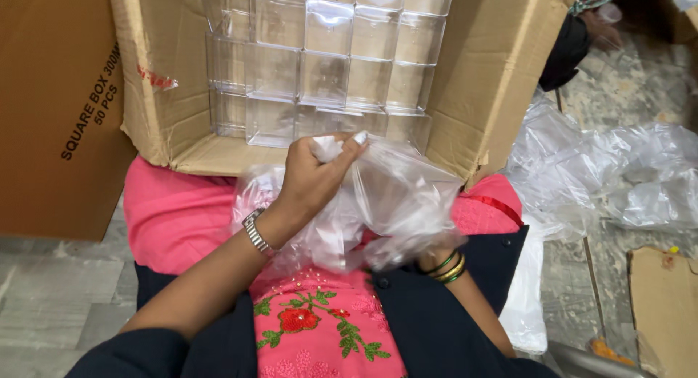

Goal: The person sits on the floor with an open cardboard box on their lap, places clear plastic boxes into plastic bags, wraps each box in the bag, and sets the wrapped boxes back into the cardboard box, repeating this for successive boxes.

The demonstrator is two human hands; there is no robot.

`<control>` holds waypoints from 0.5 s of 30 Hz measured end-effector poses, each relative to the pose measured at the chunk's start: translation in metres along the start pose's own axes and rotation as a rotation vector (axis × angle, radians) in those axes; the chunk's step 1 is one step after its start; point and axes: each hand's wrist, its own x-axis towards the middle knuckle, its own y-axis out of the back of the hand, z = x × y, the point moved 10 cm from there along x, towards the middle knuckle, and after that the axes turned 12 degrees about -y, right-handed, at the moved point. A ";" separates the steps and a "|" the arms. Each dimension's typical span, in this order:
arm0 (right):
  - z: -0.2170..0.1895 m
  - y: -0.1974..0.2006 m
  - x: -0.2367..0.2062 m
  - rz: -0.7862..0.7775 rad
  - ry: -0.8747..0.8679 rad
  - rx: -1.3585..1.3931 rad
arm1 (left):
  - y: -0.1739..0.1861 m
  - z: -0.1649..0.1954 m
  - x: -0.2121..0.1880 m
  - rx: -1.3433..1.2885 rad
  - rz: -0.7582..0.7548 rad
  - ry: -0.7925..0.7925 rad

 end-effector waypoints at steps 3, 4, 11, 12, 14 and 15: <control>0.011 -0.010 -0.028 -0.018 -0.069 0.019 | -0.010 -0.004 -0.008 0.124 -0.081 -0.031; 0.014 -0.011 -0.035 -0.015 -0.083 0.014 | -0.021 -0.012 -0.013 0.160 -0.161 -0.008; -0.005 0.050 -0.084 0.144 0.076 0.020 | -0.037 -0.050 -0.016 0.118 -0.072 -0.032; -0.024 0.087 -0.098 0.249 0.208 0.091 | -0.031 -0.049 -0.010 0.062 -0.046 -0.073; -0.060 0.176 -0.144 0.512 0.520 0.272 | -0.009 -0.041 0.000 0.037 -0.017 -0.189; -0.063 0.221 -0.173 0.691 0.598 0.306 | -0.001 -0.033 0.003 0.068 -0.016 -0.264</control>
